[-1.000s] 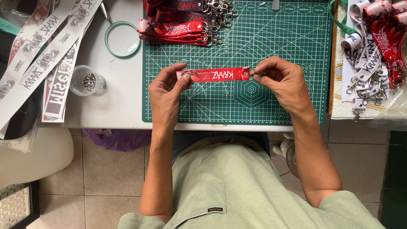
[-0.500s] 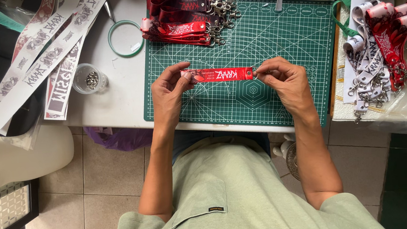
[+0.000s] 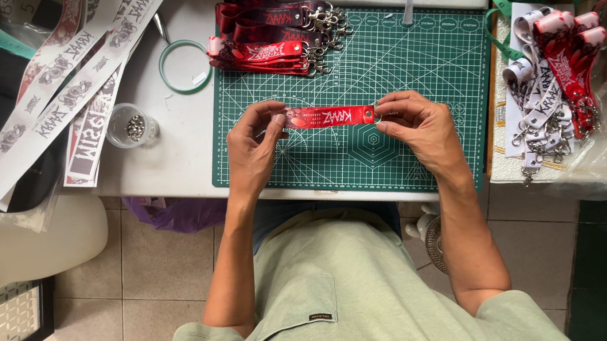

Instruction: The person attaches metal clasps to the ends of printed fabric lanyards. They repeatedly pick up a lanyard, thread a clasp through the loop, and secure it before placing the finished item on the cutting mat.

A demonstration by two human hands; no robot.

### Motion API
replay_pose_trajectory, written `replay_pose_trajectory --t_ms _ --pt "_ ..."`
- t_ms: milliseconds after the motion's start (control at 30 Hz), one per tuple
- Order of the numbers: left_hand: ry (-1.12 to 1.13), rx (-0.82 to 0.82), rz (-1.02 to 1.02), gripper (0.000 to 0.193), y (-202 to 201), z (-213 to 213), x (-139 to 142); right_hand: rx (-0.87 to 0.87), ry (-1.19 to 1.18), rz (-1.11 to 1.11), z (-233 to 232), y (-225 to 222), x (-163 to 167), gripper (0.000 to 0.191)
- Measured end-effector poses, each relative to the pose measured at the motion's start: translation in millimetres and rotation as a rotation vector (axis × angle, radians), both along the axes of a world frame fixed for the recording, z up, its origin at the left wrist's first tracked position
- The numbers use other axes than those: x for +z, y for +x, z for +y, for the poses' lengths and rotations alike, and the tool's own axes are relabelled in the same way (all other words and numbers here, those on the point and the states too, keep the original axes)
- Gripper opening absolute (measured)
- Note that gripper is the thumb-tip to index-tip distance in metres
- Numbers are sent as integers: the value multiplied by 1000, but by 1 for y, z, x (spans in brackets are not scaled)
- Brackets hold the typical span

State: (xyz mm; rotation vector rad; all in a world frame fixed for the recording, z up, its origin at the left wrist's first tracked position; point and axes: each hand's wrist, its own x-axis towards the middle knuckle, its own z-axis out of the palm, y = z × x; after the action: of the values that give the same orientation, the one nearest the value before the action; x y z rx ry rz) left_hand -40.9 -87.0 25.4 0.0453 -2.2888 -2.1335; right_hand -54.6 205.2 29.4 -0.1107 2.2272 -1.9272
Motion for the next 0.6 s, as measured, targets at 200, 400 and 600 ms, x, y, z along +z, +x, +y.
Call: replay_pose_trajectory --t_ms 200,400,600 --pt "102 -61 25 32 0 -3 3 -15 -36 -7 2 -2 -4 20" --pt "-100 79 -34 22 0 2 -5 -97 -33 -88 3 -3 -15 14" --pt "-166 154 -74 34 1 4 -8 -87 -51 -128 4 -3 -20 16"
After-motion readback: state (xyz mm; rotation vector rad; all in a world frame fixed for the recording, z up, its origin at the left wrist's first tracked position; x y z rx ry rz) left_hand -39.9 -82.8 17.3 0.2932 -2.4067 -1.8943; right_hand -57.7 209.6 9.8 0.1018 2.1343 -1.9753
